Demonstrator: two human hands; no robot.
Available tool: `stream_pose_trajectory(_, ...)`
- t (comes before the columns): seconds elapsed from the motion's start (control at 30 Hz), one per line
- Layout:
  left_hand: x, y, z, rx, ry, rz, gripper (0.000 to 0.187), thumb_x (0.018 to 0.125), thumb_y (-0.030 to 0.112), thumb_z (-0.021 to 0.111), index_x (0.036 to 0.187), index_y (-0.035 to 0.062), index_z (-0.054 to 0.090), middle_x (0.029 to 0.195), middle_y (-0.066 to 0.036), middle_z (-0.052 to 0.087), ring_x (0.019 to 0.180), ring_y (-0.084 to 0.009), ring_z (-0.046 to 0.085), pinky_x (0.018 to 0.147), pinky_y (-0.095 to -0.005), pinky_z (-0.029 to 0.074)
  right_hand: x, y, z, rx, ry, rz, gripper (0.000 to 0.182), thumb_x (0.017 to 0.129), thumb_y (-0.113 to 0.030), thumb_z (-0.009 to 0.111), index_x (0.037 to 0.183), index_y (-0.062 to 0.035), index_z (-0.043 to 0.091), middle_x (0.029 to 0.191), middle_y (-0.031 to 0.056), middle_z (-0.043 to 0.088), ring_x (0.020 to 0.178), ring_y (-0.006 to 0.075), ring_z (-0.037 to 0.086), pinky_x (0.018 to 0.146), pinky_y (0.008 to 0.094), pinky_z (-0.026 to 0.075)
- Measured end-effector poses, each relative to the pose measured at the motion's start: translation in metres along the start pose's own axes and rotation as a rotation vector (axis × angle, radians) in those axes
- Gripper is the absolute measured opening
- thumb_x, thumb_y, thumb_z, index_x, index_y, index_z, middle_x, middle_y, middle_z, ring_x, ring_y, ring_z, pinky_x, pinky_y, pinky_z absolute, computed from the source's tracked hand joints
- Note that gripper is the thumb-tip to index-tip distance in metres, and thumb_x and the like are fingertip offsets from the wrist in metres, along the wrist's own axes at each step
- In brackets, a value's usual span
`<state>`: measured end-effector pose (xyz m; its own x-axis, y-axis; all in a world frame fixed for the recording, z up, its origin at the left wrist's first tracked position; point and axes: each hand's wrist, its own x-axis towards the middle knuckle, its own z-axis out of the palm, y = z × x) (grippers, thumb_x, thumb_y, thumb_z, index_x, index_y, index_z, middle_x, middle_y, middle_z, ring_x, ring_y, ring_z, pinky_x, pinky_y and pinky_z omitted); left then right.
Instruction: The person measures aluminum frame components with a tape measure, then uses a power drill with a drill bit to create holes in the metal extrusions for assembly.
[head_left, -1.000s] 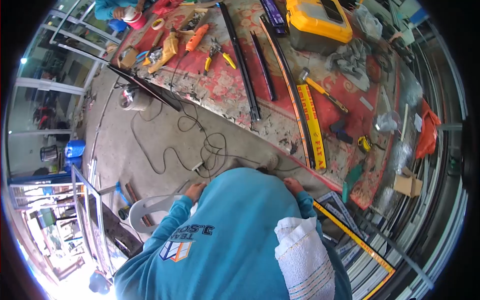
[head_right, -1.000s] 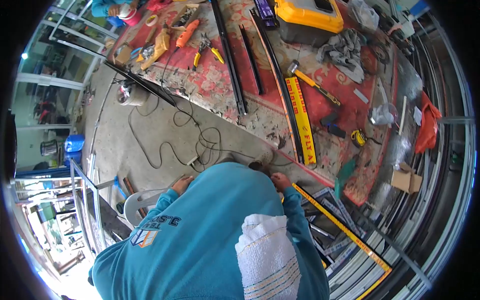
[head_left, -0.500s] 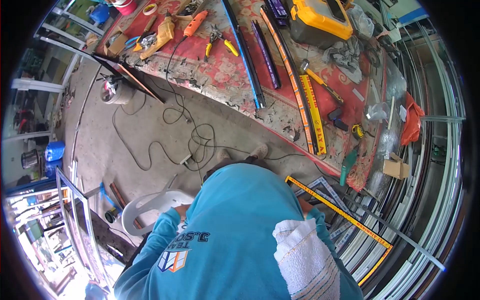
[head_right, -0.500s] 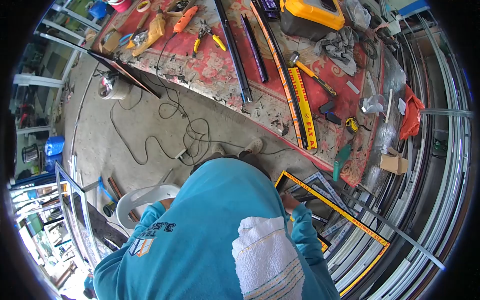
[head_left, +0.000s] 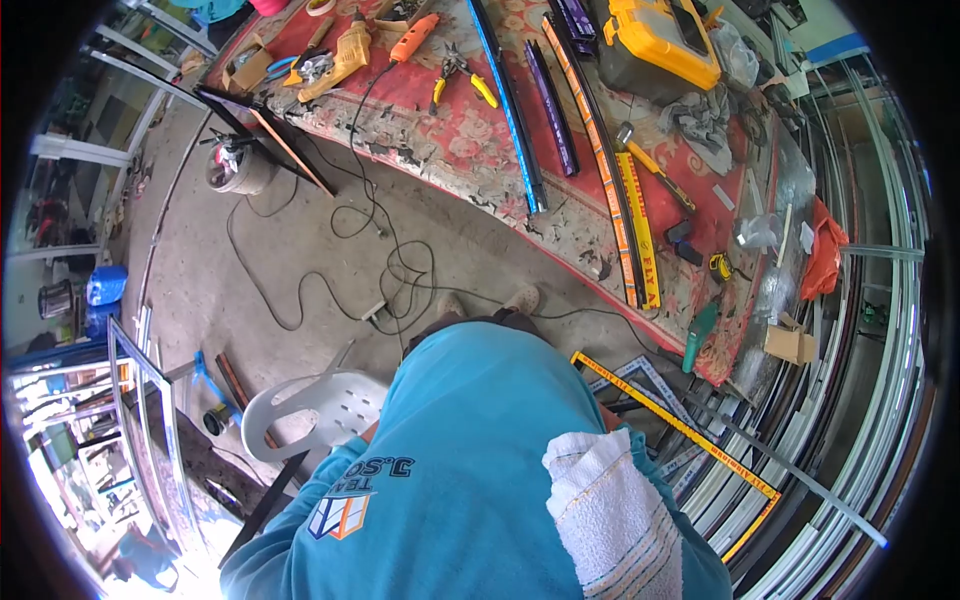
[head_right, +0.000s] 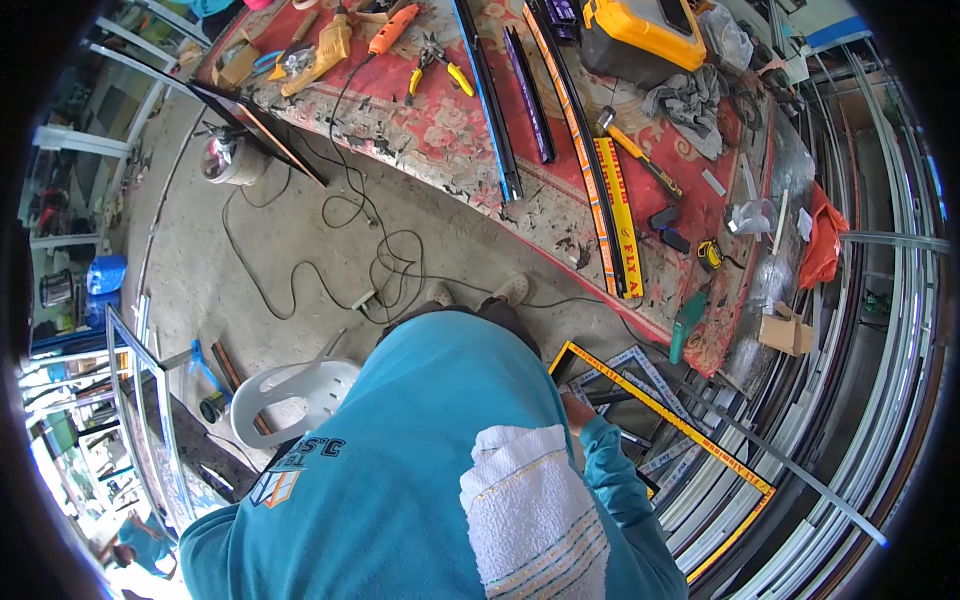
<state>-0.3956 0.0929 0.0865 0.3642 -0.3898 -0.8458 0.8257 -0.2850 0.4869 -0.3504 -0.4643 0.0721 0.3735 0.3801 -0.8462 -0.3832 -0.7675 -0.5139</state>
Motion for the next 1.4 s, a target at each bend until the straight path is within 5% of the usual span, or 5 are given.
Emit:
stream_pose_trajectory(0.3,-0.011,0.001,-0.002,0.046,-0.013,-0.019,0.060,0.081,0.031,0.071,0.132,0.0042,0.054,0.121,-0.014,0.064,0.106,-0.0217,0.059,0.092,-0.0372,0.047,-0.001,0.013,0.024,0.149,0.016,-0.098,0.038,0.086,-0.030,0.064,0.108,0.0017,0.067,0.102,0.0228,0.070,0.096,0.0267,0.068,0.081,0.0385,0.052)
stream_pose_trajectory(0.37,-0.018,0.003,-0.006,0.065,-0.007,-0.032,0.060,0.081,0.032,0.072,0.131,0.0043,0.055,0.121,-0.014,0.064,0.105,-0.0218,0.060,0.092,-0.0372,0.047,0.006,0.042,0.057,0.393,0.344,-0.164,0.034,0.085,-0.025,0.067,0.105,0.0025,0.067,0.096,0.0157,0.071,0.089,0.0210,0.066,0.078,0.0342,0.052)
stream_pose_trajectory(0.7,-0.036,0.019,-0.019,0.174,-0.018,-0.107,0.060,0.079,0.034,0.073,0.129,0.0049,0.057,0.117,-0.014,0.066,0.104,-0.0225,0.061,0.090,-0.0371,0.048,-0.036,0.001,0.080,0.794,0.258,-0.046,0.017,0.086,-0.014,0.066,0.087,0.0027,0.070,0.077,0.0046,0.070,0.068,0.0103,0.062,0.063,0.0247,0.048)
stream_pose_trajectory(0.87,-0.042,0.029,-0.024,0.235,-0.037,-0.124,0.060,0.078,0.036,0.073,0.128,0.0052,0.058,0.116,-0.014,0.067,0.103,-0.0229,0.062,0.090,-0.0370,0.048,-0.089,-0.097,0.029,1.301,0.049,-0.329,0.023,0.087,-0.015,0.069,0.103,0.0017,0.070,0.099,0.0078,0.073,0.085,0.0139,0.067,0.080,0.0285,0.053)
stream_pose_trajectory(1.4,-0.025,0.063,-0.033,0.455,-0.238,-0.031,0.061,0.075,0.040,0.074,0.124,0.0062,0.061,0.110,-0.014,0.069,0.101,-0.0240,0.064,0.087,-0.0369,0.050,-0.083,-0.076,0.059,0.888,0.226,-0.175,0.027,0.085,-0.016,0.070,0.105,0.0025,0.070,0.097,0.0064,0.072,0.087,0.0138,0.064,0.081,0.0301,0.050)
